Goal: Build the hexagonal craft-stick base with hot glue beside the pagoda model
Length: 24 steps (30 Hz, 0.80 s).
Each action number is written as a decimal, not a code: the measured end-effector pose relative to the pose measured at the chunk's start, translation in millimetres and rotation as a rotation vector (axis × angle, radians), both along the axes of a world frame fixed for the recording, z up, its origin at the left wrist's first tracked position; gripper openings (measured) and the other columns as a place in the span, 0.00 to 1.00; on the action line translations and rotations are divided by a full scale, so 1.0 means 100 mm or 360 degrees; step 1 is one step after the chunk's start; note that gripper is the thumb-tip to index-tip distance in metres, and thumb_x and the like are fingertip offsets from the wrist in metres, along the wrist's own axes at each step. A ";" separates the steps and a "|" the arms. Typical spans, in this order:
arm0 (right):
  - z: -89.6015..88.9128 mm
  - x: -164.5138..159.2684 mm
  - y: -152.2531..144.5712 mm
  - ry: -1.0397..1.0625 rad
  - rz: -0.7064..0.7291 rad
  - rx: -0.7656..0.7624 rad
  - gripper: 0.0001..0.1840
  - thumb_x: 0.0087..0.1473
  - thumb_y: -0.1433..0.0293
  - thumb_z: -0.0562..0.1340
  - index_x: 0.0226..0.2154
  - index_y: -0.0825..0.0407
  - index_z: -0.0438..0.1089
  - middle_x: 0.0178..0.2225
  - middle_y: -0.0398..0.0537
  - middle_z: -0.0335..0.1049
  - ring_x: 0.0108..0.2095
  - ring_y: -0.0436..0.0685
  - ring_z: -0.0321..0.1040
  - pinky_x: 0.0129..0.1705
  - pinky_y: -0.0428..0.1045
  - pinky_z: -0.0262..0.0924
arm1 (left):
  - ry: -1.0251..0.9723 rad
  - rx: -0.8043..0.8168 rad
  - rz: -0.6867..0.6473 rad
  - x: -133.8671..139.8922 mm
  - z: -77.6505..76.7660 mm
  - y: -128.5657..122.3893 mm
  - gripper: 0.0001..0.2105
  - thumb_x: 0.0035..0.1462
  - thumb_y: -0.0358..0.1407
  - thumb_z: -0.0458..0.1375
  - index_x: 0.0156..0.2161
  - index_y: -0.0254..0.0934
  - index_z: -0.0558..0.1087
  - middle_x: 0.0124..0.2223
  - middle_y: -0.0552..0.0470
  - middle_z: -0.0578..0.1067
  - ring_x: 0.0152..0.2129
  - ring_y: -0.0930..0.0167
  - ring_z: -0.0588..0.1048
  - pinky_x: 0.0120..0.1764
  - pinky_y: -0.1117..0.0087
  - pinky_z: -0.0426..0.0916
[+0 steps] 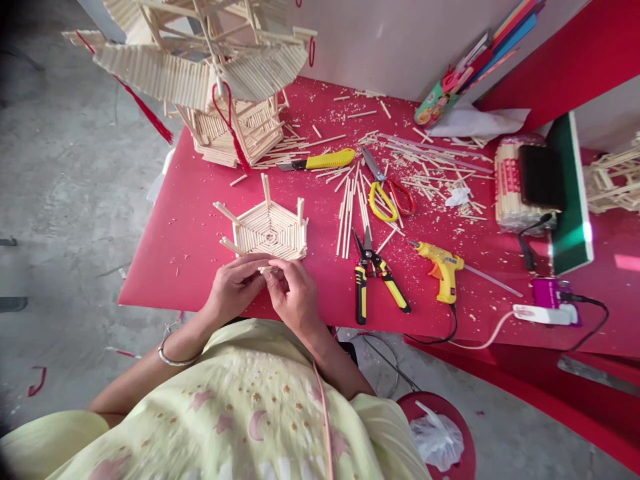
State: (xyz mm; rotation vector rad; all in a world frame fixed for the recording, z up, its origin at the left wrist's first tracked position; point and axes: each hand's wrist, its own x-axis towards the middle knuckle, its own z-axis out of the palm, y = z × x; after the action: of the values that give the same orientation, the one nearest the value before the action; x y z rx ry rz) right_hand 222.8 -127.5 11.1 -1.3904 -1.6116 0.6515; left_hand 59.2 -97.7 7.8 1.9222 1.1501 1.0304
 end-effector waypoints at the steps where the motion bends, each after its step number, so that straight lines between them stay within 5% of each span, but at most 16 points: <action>1: 0.00 0.00 0.00 -0.0003 0.0001 -0.0001 0.10 0.67 0.64 0.62 0.48 0.47 0.74 0.38 0.47 0.76 0.37 0.54 0.74 0.42 0.50 0.71 | -0.0003 -0.0001 0.0001 0.00 0.00 0.00 0.11 0.64 0.30 0.58 0.48 0.37 0.81 0.48 0.42 0.82 0.44 0.66 0.82 0.45 0.67 0.78; 24: 0.02 0.00 0.00 -0.0004 0.0001 0.0019 0.10 0.67 0.65 0.62 0.49 0.48 0.74 0.39 0.47 0.76 0.38 0.53 0.74 0.43 0.49 0.70 | -0.0015 0.0025 -0.0006 0.00 -0.01 0.00 0.11 0.64 0.28 0.58 0.48 0.36 0.81 0.48 0.43 0.82 0.44 0.67 0.82 0.46 0.69 0.77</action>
State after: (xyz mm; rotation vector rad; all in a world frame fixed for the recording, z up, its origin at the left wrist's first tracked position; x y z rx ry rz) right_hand 222.4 -127.4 13.2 -1.3826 -1.6154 0.6398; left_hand 58.8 -97.9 6.6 1.9291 1.1363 1.0482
